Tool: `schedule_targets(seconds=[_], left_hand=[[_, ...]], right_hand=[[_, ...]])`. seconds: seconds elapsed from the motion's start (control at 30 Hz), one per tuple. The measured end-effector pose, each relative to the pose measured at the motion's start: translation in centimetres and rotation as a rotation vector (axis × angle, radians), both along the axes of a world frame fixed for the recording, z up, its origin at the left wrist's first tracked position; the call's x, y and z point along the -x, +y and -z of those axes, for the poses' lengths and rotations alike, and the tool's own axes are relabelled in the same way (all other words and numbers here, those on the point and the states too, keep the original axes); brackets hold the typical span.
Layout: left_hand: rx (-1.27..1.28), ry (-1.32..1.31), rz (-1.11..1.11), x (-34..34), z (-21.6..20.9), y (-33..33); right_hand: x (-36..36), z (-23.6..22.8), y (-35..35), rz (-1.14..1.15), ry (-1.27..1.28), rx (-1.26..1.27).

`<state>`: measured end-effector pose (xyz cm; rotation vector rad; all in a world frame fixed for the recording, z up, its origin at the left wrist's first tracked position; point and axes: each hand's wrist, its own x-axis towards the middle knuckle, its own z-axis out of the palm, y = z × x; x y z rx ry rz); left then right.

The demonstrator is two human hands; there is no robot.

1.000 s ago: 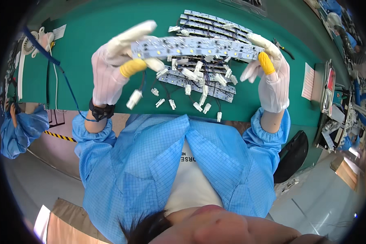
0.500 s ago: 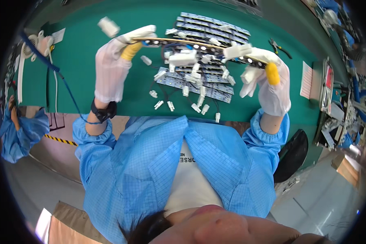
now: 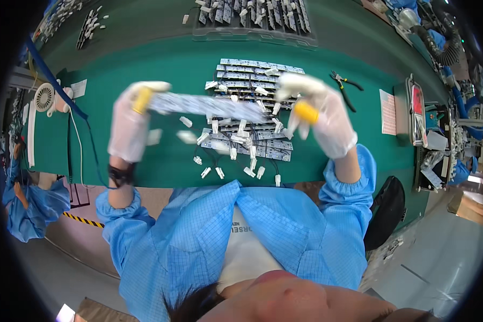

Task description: Assembling electronic components onto LED circuit board strips at a manual assembly station.

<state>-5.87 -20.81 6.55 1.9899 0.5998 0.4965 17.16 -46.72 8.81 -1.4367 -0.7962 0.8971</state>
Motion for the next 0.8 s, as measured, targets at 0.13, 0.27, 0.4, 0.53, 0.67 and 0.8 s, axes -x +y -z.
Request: schedule_targets(seconds=[0.13,0.27,0.4,0.53,0.67,0.8], left_hand=[[0.117,0.028,-0.119,4.0,2.0,10.9],[-0.386,0.334,-0.251,4.3,2.8,13.4],[-1.163,0.165,-0.340,3.1,1.8,10.1],[0.482,-0.155,0.259,-0.4,-1.6,-0.9],[0.760,-0.188,0.413,-1.5,-1.6,-3.9],[0.734,-0.225,0.329,-1.9,-1.6,-4.7]], right_hand=[[-7.0,3.3,1.7,0.226,-0.238,-0.023],[-11.1,10.0,3.0,0.184,-1.364,0.204],[-10.3,8.7,3.6,0.346,-0.994,0.010],[-4.1,2.8,3.3,0.426,-1.198,-0.292],[1.6,0.9,0.8,0.288,-1.421,-0.320],[0.1,1.8,0.8,0.252,-1.184,-0.356]])
